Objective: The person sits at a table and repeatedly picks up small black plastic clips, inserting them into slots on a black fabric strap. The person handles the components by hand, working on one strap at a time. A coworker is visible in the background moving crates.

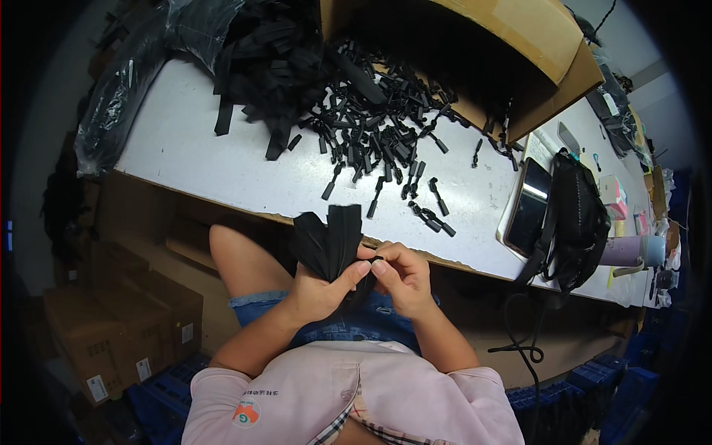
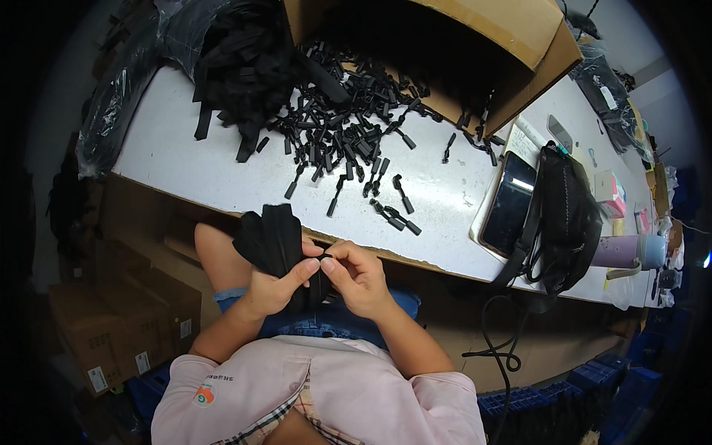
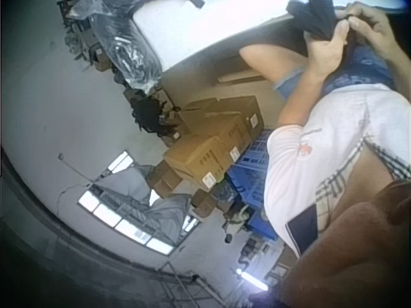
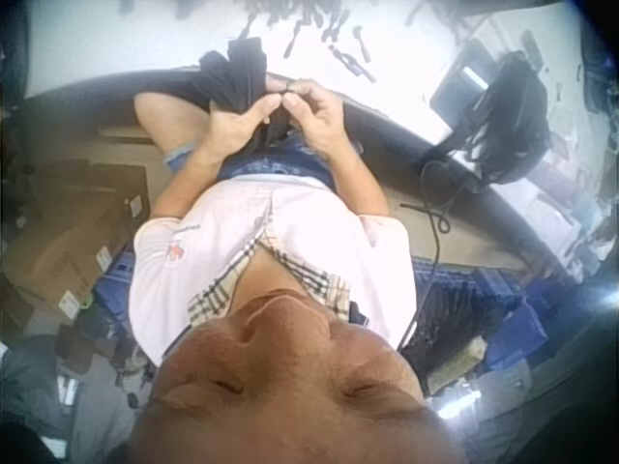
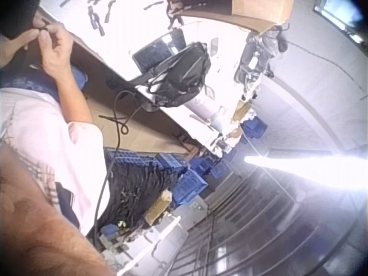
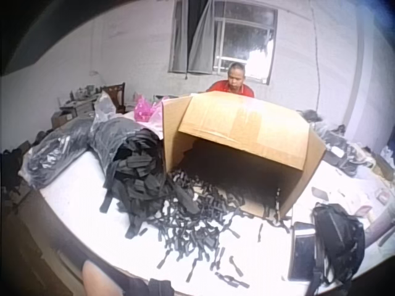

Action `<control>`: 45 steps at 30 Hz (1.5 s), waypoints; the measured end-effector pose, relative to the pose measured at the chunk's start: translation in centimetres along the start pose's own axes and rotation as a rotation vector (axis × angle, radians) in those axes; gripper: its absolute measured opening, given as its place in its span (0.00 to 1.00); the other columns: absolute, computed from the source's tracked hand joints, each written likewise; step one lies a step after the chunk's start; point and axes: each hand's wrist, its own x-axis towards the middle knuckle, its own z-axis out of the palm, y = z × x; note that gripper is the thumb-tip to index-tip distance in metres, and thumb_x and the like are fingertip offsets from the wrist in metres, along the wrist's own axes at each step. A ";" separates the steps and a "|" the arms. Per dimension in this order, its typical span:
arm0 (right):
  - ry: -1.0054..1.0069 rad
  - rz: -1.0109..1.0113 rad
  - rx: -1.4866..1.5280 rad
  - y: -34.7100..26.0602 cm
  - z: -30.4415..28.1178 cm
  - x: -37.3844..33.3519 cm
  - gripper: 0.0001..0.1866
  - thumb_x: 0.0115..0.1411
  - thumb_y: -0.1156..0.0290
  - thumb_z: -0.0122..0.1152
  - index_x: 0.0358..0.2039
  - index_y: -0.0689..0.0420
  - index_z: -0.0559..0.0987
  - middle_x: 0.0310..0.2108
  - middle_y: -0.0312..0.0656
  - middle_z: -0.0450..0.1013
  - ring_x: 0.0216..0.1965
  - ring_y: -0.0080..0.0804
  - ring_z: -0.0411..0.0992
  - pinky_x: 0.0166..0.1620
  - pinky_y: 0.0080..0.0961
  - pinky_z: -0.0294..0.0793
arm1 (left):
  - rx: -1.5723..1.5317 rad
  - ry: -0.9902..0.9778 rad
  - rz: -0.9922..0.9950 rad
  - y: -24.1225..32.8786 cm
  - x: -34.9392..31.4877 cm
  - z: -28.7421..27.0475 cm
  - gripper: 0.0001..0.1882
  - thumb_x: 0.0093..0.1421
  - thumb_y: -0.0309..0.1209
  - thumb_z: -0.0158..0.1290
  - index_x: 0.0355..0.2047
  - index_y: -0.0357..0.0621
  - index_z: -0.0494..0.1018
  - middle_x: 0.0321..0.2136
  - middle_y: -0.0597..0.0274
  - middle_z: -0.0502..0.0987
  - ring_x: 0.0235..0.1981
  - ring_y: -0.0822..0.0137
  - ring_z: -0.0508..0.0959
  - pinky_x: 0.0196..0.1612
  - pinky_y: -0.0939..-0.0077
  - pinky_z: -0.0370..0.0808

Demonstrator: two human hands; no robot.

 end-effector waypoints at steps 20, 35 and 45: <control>-0.344 -0.100 -0.558 -1.1 -0.3 0.6 0.06 0.45 0.76 0.60 0.20 0.62 0.71 0.14 0.34 0.62 0.14 0.18 0.58 0.18 0.15 0.58 | -0.062 0.129 -0.032 -0.9 0.7 -1.2 0.09 0.53 0.31 0.51 0.31 0.37 0.69 0.18 0.70 0.68 0.13 0.83 0.63 0.14 0.90 0.59; -0.370 -0.080 -0.526 -0.4 -0.1 0.3 0.13 0.45 0.74 0.61 0.14 0.62 0.66 0.12 0.39 0.59 0.12 0.26 0.59 0.17 0.20 0.58 | -0.106 0.133 0.011 0.4 0.2 -0.4 0.05 0.54 0.27 0.50 0.27 0.37 0.69 0.20 0.67 0.70 0.16 0.82 0.65 0.17 0.90 0.61; 0.117 -0.198 -0.102 -3.1 -0.4 1.7 0.14 0.47 0.80 0.58 0.37 0.64 0.71 0.23 0.37 0.65 0.20 0.13 0.61 0.24 0.08 0.60 | 0.011 -0.255 -0.262 -0.3 0.0 -1.0 0.12 0.51 0.32 0.54 0.32 0.36 0.70 0.20 0.65 0.72 0.19 0.79 0.70 0.21 0.87 0.66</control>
